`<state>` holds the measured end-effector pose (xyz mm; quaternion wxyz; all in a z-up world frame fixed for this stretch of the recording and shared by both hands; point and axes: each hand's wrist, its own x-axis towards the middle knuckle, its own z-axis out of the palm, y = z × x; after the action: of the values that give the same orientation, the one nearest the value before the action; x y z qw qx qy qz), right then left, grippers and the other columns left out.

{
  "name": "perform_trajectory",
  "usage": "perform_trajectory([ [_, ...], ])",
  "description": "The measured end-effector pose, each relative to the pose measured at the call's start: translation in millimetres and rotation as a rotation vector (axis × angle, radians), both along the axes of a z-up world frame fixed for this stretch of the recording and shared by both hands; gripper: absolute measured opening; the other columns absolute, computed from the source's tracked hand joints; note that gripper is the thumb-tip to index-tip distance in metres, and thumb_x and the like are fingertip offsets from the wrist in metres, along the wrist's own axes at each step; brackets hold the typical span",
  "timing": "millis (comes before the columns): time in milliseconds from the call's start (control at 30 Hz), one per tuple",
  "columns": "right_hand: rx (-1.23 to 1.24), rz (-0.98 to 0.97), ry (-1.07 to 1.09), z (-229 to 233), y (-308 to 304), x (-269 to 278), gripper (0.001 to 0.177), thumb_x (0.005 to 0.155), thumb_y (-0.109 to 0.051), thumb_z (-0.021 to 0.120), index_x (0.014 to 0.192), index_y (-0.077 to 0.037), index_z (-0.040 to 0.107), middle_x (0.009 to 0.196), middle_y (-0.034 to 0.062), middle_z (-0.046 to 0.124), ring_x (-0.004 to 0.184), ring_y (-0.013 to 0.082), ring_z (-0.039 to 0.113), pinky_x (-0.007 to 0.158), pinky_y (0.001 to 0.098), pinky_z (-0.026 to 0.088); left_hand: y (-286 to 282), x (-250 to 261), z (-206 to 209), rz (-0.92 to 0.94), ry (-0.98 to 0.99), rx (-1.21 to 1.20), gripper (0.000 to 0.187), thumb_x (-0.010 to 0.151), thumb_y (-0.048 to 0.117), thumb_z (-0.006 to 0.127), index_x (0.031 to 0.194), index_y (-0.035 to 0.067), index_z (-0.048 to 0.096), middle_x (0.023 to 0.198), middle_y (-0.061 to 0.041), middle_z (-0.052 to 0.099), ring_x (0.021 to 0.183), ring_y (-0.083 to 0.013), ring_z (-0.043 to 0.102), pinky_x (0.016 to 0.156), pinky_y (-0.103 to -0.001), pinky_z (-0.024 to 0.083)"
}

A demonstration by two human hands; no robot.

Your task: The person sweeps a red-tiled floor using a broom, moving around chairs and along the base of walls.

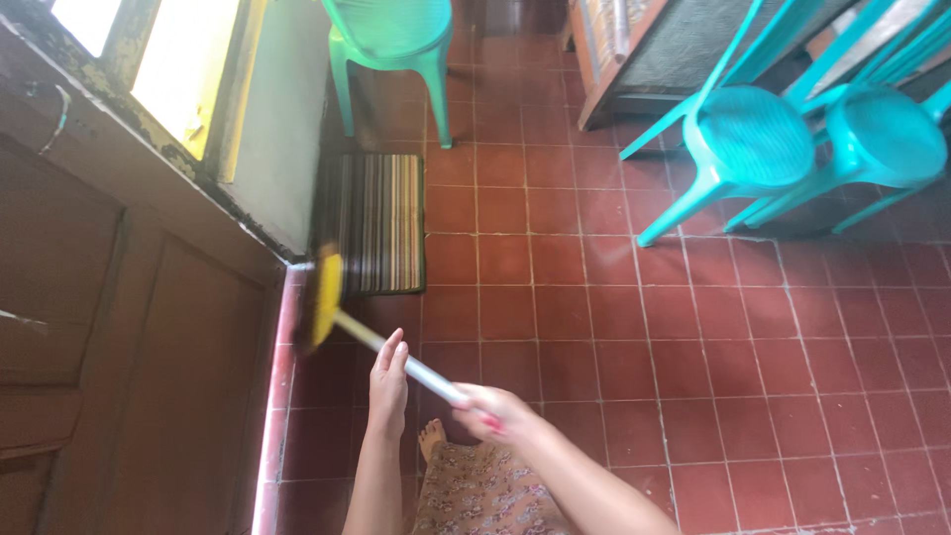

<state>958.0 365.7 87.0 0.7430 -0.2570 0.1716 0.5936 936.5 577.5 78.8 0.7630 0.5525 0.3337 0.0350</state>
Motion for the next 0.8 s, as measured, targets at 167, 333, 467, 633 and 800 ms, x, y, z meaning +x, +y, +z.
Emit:
perform_trajectory([
  [167,-0.491,0.119,-0.005,-46,137,15,0.004,0.098,-0.007,0.056,0.095,-0.005,0.058,0.068,0.004,0.056,0.041,0.0034,0.036,0.035,0.0175,0.029,34,7,5,0.014,0.056,0.026,0.046,0.102,0.026,0.055,0.145,0.011,0.058,0.144,0.001,0.06,0.126,-0.0094,0.05,0.106,-0.028,0.036],
  [333,-0.08,0.042,0.19,-125,60,42,0.009,0.097,0.0,0.062,0.105,0.0,0.059,0.067,-0.0025,0.047,0.045,0.0017,0.039,0.034,0.0172,0.027,62,22,-8,0.038,0.001,-0.039,0.046,0.103,0.025,0.057,0.146,0.009,0.058,0.139,-0.001,0.061,0.127,-0.0108,0.052,0.105,-0.025,0.039],
  [467,-0.317,-0.103,0.087,-115,-105,49,0.02,0.097,-0.01,0.064,0.11,0.004,0.056,0.066,0.0047,0.051,0.039,0.0053,0.038,0.03,0.0191,0.032,63,49,-14,-0.059,0.05,0.009,0.047,0.101,0.026,0.055,0.147,0.012,0.057,0.141,-0.001,0.062,0.13,-0.0104,0.054,0.106,-0.025,0.04],
  [633,-0.851,-0.169,0.141,-45,-235,52,0.053,0.092,-0.005,0.058,0.145,-0.009,0.051,0.074,0.0091,0.054,0.043,0.0029,0.035,0.031,0.0162,0.026,48,83,-3,-0.172,0.105,0.065,0.049,0.101,0.033,0.055,0.147,0.016,0.055,0.147,-0.001,0.059,0.136,-0.0132,0.049,0.11,-0.033,0.037],
  [800,-0.963,-0.243,-0.059,1,-233,61,0.07,0.093,0.003,0.057,0.158,-0.013,0.037,0.077,0.01,0.053,0.048,0.0061,0.042,0.034,0.0199,0.032,41,123,0,-0.191,0.118,0.051,0.05,0.1,0.035,0.055,0.147,0.018,0.056,0.15,-0.002,0.057,0.141,-0.0157,0.047,0.115,-0.035,0.034],
])
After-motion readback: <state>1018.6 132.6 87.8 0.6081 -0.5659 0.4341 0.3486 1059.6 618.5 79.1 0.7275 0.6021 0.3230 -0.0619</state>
